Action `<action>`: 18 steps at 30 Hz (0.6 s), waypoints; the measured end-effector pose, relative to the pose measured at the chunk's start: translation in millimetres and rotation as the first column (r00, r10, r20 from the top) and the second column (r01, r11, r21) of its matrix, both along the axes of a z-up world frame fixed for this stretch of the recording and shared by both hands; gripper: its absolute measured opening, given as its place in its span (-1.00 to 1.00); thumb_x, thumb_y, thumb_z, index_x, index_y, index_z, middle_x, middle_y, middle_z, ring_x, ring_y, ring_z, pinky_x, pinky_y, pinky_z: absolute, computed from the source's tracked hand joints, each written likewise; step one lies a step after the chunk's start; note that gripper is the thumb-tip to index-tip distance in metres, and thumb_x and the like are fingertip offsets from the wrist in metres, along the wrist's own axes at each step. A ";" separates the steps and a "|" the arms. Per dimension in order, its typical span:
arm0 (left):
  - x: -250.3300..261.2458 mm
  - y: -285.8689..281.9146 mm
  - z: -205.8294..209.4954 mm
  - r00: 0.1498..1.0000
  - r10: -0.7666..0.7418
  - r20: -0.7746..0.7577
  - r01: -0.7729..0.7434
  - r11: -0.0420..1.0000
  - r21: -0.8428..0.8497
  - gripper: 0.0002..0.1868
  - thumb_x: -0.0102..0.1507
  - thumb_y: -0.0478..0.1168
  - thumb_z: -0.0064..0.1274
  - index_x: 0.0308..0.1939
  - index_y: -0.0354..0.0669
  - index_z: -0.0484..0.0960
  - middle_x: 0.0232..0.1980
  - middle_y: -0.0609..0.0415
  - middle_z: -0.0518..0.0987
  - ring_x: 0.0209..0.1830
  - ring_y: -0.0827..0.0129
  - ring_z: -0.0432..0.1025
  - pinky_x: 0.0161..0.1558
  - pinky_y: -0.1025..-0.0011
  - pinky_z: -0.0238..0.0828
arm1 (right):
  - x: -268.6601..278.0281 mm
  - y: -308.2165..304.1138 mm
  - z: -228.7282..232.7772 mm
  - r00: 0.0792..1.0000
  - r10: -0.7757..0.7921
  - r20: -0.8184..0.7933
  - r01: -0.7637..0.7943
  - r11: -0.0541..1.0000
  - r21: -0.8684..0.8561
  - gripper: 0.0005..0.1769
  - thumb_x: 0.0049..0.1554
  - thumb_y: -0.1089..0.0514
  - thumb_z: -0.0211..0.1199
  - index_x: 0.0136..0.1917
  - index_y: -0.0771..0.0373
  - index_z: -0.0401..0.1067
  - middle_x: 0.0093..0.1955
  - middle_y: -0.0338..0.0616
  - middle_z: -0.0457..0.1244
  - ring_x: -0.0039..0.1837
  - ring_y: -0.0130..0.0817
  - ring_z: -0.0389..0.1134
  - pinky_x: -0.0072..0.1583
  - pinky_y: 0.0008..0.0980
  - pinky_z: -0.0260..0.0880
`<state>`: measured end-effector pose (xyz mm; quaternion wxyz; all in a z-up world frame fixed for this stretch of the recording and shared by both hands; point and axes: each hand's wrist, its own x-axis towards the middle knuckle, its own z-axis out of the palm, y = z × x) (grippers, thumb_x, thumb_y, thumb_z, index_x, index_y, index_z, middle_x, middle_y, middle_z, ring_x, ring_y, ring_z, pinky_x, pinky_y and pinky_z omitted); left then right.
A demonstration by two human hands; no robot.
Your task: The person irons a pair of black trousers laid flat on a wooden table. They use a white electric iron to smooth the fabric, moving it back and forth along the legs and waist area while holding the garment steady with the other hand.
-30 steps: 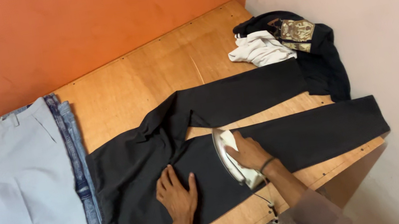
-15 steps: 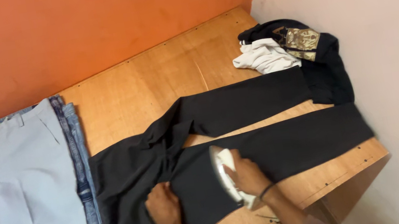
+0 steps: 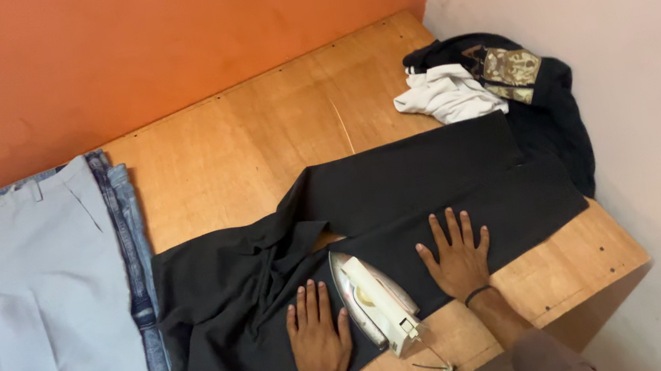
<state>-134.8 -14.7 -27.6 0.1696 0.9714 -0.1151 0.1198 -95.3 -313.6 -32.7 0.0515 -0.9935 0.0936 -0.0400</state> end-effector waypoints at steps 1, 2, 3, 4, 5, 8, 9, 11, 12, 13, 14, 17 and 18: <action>-1.0 0.3 -1.8 1.000 0.010 -0.018 -0.010 1.000 -0.001 -0.34 0.31 0.07 -0.11 0.42 -0.21 0.34 0.51 -0.13 0.27 0.54 0.07 0.08 0.46 0.01 -0.11 | 4.2 -2.2 2.6 0.999 -0.004 -0.045 0.005 1.000 0.016 -0.17 0.21 -0.46 -0.16 0.59 -0.04 0.04 0.67 -0.03 -0.19 0.68 0.05 -0.32 0.49 0.45 -0.37; -3.0 4.7 -2.3 0.999 0.013 -0.035 -0.013 1.000 0.004 -0.32 0.30 0.09 -0.12 0.43 -0.18 0.32 0.52 -0.09 0.26 0.55 0.09 0.07 0.46 0.00 -0.14 | 6.2 -0.9 7.0 0.996 -0.014 -0.089 0.018 0.999 0.036 -0.16 0.19 -0.48 -0.18 0.59 -0.08 0.02 0.68 -0.08 -0.22 0.69 0.02 -0.34 0.50 0.45 -0.39; -4.5 7.6 -2.1 0.999 0.017 -0.051 -0.017 1.000 0.009 -0.31 0.30 0.12 -0.13 0.44 -0.15 0.31 0.53 -0.06 0.24 0.55 0.11 0.05 0.47 -0.01 -0.16 | 8.3 -0.7 14.5 0.991 -0.037 -0.127 0.040 0.999 0.027 -0.17 0.19 -0.46 -0.12 0.60 -0.10 0.03 0.68 -0.05 -0.20 0.68 0.09 -0.33 0.47 0.43 -0.36; -3.6 9.5 -0.7 0.999 0.011 -0.040 -0.011 1.000 0.011 -0.30 0.29 0.12 -0.11 0.43 -0.17 0.31 0.52 -0.07 0.23 0.54 0.10 0.04 0.45 -0.04 -0.16 | 10.7 0.1 23.8 0.985 -0.065 -0.161 0.069 0.997 0.019 -0.18 0.18 -0.43 -0.06 0.60 -0.11 0.05 0.69 -0.01 -0.18 0.67 0.17 -0.32 0.44 0.41 -0.33; -1.0 11.4 1.1 1.000 0.005 -0.029 -0.005 1.000 0.012 -0.29 0.28 0.12 -0.10 0.42 -0.19 0.31 0.51 -0.08 0.23 0.53 0.08 0.04 0.43 -0.06 -0.17 | 13.6 2.3 33.8 0.976 -0.095 -0.194 0.099 0.995 0.010 -0.19 0.18 -0.40 0.00 0.60 -0.13 0.06 0.69 0.02 -0.16 0.67 0.25 -0.31 0.41 0.39 -0.31; 13.1 11.0 1.3 0.998 -0.056 0.041 0.056 0.998 -0.003 -0.33 0.28 0.08 -0.09 0.40 -0.18 0.35 0.52 -0.09 0.24 0.55 0.09 0.04 0.40 -0.05 -0.11 | -1.2 20.6 57.6 0.948 -0.010 0.318 -0.128 0.903 0.411 -0.54 0.28 -0.22 0.16 0.31 0.06 0.32 0.39 -0.03 0.27 0.45 -0.09 0.27 0.48 -0.10 0.28; 18.7 12.1 -0.8 0.994 -0.084 0.066 0.085 0.996 -0.007 -0.35 0.28 0.06 -0.09 0.39 -0.17 0.37 0.52 -0.08 0.25 0.56 0.10 0.04 0.39 -0.04 -0.08 | -7.4 33.3 60.3 0.989 -0.029 0.147 -0.073 0.764 0.641 -0.53 0.24 -0.15 0.21 0.29 0.14 0.38 0.22 -0.01 0.37 0.27 -0.08 0.40 0.31 -0.16 0.41; 35.2 15.3 -4.0 0.985 -0.157 0.070 0.155 0.988 0.023 -0.42 0.32 0.00 -0.11 0.40 -0.11 0.40 0.53 -0.02 0.29 0.57 0.14 0.07 0.38 0.01 -0.02 | -21.9 76.4 58.8 0.976 0.202 0.085 -0.179 0.512 0.840 -0.47 0.18 -0.02 0.27 0.32 0.28 0.34 0.12 0.09 0.42 0.14 0.00 0.51 0.16 -0.19 0.50; 47.2 15.5 -4.0 0.977 -0.195 0.088 0.193 0.981 0.037 -0.45 0.33 -0.02 -0.12 0.40 -0.07 0.42 0.53 0.01 0.31 0.57 0.16 0.09 0.38 0.04 0.01 | -26.5 89.7 61.3 0.895 0.391 0.216 -0.379 0.412 0.829 -0.40 0.17 0.04 0.29 0.37 0.33 0.23 0.19 0.17 0.38 0.19 0.07 0.48 0.18 -0.16 0.46; 53.9 17.5 -3.2 0.982 -0.181 0.048 0.181 0.983 0.022 -0.43 0.34 -0.01 -0.13 0.41 -0.11 0.40 0.52 0.00 0.31 0.57 0.15 0.08 0.35 0.05 0.03 | -32.3 95.8 65.4 0.902 0.397 0.173 -0.359 0.462 0.811 -0.34 0.19 0.06 0.25 0.44 0.34 0.12 0.21 0.25 0.35 0.21 0.13 0.44 0.20 -0.13 0.43; 62.5 17.6 -2.1 0.986 -0.168 0.009 0.168 0.986 0.007 -0.41 0.35 0.00 -0.13 0.42 -0.15 0.39 0.51 -0.01 0.31 0.57 0.13 0.08 0.33 0.06 0.04 | -38.5 99.0 69.8 0.907 0.400 0.129 -0.339 0.513 0.789 -0.27 0.21 0.08 0.22 0.51 0.35 0.00 0.22 0.32 0.31 0.23 0.19 0.41 0.22 -0.09 0.40; 60.7 17.4 -0.1 0.991 -0.127 -0.052 0.127 0.992 -0.011 -0.36 0.34 0.04 -0.12 0.43 -0.20 0.35 0.50 -0.04 0.29 0.58 0.09 0.04 0.34 0.06 0.02 | -65.4 95.8 81.7 0.947 0.320 0.010 -0.214 0.609 0.764 -0.20 0.24 0.09 0.14 0.60 0.29 -0.15 0.27 0.41 0.27 0.26 0.26 0.38 0.23 -0.06 0.41; 56.7 17.3 0.9 0.990 -0.126 -0.063 0.126 0.992 -0.008 -0.35 0.33 0.05 -0.12 0.43 -0.21 0.34 0.51 -0.05 0.28 0.58 0.08 0.02 0.35 0.06 0.00 | -75.3 93.7 84.0 0.964 0.266 -0.027 -0.152 0.628 0.763 -0.20 0.24 0.08 0.12 0.61 0.26 -0.16 0.29 0.42 0.27 0.27 0.26 0.37 0.23 -0.06 0.43</action>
